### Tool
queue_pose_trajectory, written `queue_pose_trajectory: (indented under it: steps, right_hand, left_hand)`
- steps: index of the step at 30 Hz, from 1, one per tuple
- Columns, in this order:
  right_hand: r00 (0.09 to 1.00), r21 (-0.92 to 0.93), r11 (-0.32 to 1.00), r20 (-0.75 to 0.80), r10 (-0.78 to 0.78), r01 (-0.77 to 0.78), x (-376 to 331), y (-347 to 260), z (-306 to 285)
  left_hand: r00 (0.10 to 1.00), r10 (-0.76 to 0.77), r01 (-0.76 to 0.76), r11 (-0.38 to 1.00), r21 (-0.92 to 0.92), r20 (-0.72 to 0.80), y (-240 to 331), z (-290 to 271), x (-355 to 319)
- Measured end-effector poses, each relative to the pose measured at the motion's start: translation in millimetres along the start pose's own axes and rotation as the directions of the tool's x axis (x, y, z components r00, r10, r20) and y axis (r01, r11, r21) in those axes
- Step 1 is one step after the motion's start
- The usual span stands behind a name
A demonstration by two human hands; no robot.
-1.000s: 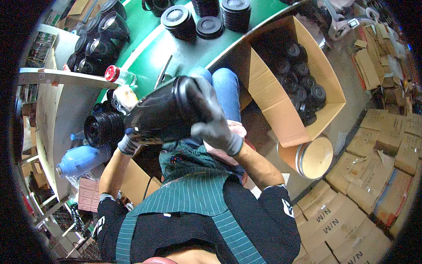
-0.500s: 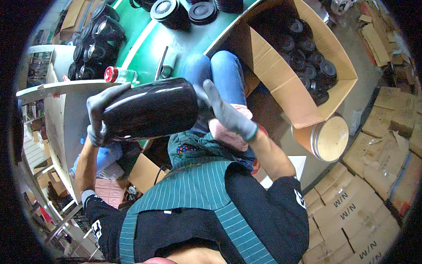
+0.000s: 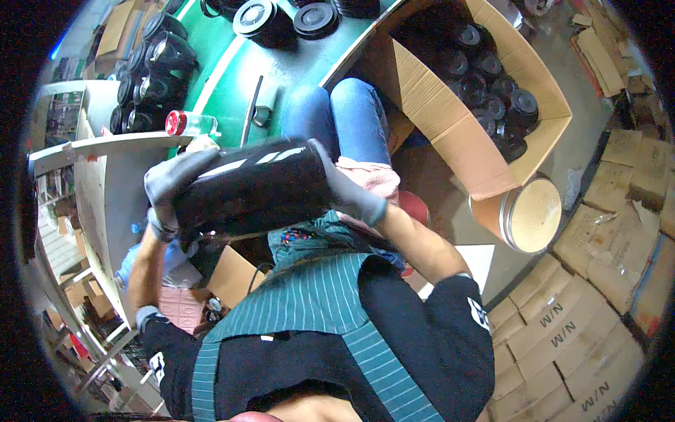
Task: The person sits on the floor and repeatedly picks up black cylindrical containers, inserts a metal rod into the opening, and places the finished units on a green table. The person handles each container one at a time and stacks them in rows.
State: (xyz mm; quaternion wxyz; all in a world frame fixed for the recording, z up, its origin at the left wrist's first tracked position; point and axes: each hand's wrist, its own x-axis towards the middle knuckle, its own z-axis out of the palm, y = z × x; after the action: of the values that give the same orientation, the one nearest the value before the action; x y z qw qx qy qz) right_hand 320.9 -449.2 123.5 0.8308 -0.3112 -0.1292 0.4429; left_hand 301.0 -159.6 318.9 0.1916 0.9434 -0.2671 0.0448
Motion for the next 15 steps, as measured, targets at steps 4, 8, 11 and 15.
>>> queue_pose_trajectory:
  steps: [4, 8, 11, 15]
  right_hand:
    - [0.698, -0.797, 0.343, 0.132, -0.704, 0.497, -9.5, -30.0, 31.0]
    - [0.688, -0.618, 0.488, 0.122, -0.716, 0.617, 4.5, -52.5, 58.2]
    - [0.817, -0.302, 0.817, -0.165, -0.552, 0.491, 3.7, -42.4, 58.8]
    - [0.942, 0.016, 0.963, -0.214, -0.26, 0.269, -10.6, -32.7, 23.2]
  left_hand:
    - [0.851, -0.525, 0.398, 0.625, -0.672, 0.016, -52.5, 55.3, -56.2]
    - [0.875, -0.481, 0.37, 0.731, -0.573, -0.049, -46.2, 60.6, -63.6]
    - [0.919, -0.382, 0.326, 0.876, -0.355, -0.098, -22.9, 30.2, -39.6]
    - [0.999, -0.036, 0.04, 0.986, 0.159, -0.025, 3.2, 21.7, -11.1]
